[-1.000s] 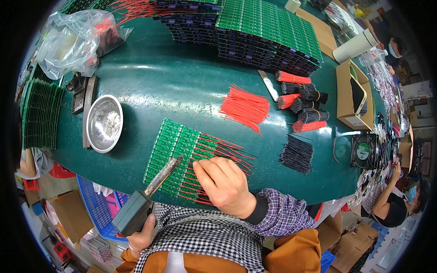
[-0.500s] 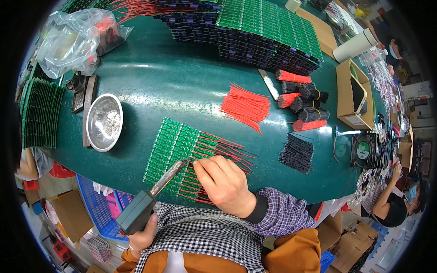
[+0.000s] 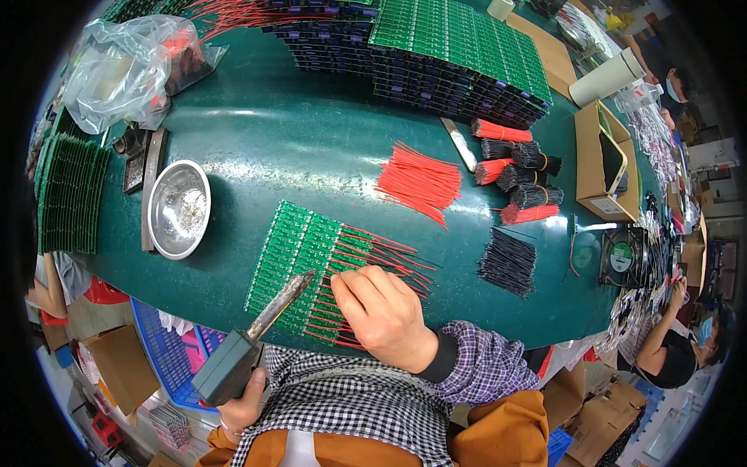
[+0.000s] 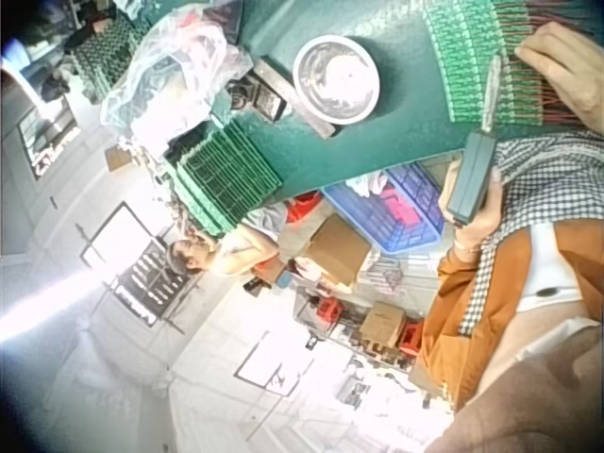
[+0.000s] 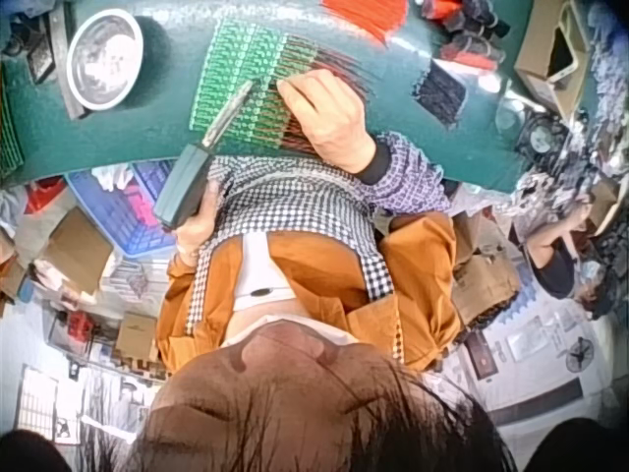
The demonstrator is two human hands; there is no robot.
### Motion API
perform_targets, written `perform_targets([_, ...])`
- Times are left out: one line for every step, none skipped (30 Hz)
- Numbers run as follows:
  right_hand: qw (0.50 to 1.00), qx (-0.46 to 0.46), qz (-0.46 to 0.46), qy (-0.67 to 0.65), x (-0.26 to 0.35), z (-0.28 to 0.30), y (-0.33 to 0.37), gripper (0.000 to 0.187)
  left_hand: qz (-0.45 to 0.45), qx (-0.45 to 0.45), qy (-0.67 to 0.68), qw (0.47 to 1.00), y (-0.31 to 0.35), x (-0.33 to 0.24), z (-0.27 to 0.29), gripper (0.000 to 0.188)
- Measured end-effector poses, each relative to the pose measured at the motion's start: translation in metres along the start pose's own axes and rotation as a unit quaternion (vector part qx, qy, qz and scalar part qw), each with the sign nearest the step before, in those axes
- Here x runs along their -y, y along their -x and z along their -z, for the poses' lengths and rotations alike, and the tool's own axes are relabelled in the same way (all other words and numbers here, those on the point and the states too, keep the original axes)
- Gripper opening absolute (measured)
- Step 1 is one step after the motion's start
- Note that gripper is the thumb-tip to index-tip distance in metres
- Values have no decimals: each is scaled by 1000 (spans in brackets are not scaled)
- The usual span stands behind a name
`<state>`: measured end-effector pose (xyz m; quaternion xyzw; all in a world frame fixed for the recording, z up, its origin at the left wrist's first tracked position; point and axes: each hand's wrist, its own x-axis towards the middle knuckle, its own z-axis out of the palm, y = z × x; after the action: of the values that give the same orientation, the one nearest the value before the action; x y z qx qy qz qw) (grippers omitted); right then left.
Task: The person solders red wires onto small green circuit boards using a soldering gun.
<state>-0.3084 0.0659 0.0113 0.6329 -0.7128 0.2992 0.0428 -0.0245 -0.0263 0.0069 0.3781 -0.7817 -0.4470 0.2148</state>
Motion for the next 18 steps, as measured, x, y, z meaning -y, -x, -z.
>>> perform_targets([1000, -1, 0, 0, 0, 0, 0, 35, -13, 0, -3, 1000, -1, 0, 0, 26])
perform_targets([1000, -1, 0, 0, -1, -2, 0, 35, -13, -1, -3, 1000, -1, -1, 0, 26])
perform_targets([1000, -8, 11, 7, -3, -4, 2, 33, -14, -2, -7, 1000, 0, -1, 1, 26])
perform_targets([1000, -15, 21, 14, -4, -6, 3, 31, -16, -2, -10, 1000, -1, -1, 1, 26])
perform_targets([1000, -15, 21, 15, -4, -6, 4, 31, -16, -2, -10, 1000, -1, -1, 0, 26])
perform_targets([1000, -15, 20, 11, -5, -6, 4, 31, -25, -9, -9, 1000, -1, -1, -1, 26])
perform_targets([1000, -15, 20, 7, -5, -6, 4, 32, -34, -16, -9, 999, -1, -1, -2, 26])
perform_targets([1000, -15, 21, 6, -4, -5, 4, 32, -33, -17, -9, 999, 0, 0, -2, 26])
perform_targets([999, -27, 27, 8, -3, -3, 4, 33, -28, -14, -10, 999, 1, 0, -1, 26])
perform_targets([999, -40, 33, 11, -2, -2, 5, 35, -24, -12, -11, 1000, 2, 1, -1, 27])
perform_targets([999, -40, 34, 11, -2, -2, 5, 35, -24, -12, -10, 1000, 3, 1, -1, 27])
perform_targets([999, -41, 34, 0, -1, -3, 6, 36, -19, -9, -12, 1000, 4, 2, 0, 27])
perform_targets([998, -42, 35, -12, -1, -3, 7, 36, -15, -7, -15, 1000, 6, 2, 1, 27])
perform_targets([998, -42, 35, -12, 0, -2, 7, 36, -15, -6, -15, 1000, 8, 3, 1, 27])
perform_targets([999, -34, 32, -15, 0, -2, 8, 36, 1, -3, -12, 1000, 10, 3, 1, 28])
perform_targets([999, -25, 30, -19, 0, -3, 8, 36, 19, 0, -9, 1000, 12, 5, 2, 28])
perform_targets([999, -24, 31, -20, 0, -3, 7, 36, 20, -1, -9, 1000, 12, 5, 2, 28])
perform_targets([999, -19, 31, -19, 0, -4, 7, 36, 30, 5, -7, 1000, 11, 4, 3, 29])
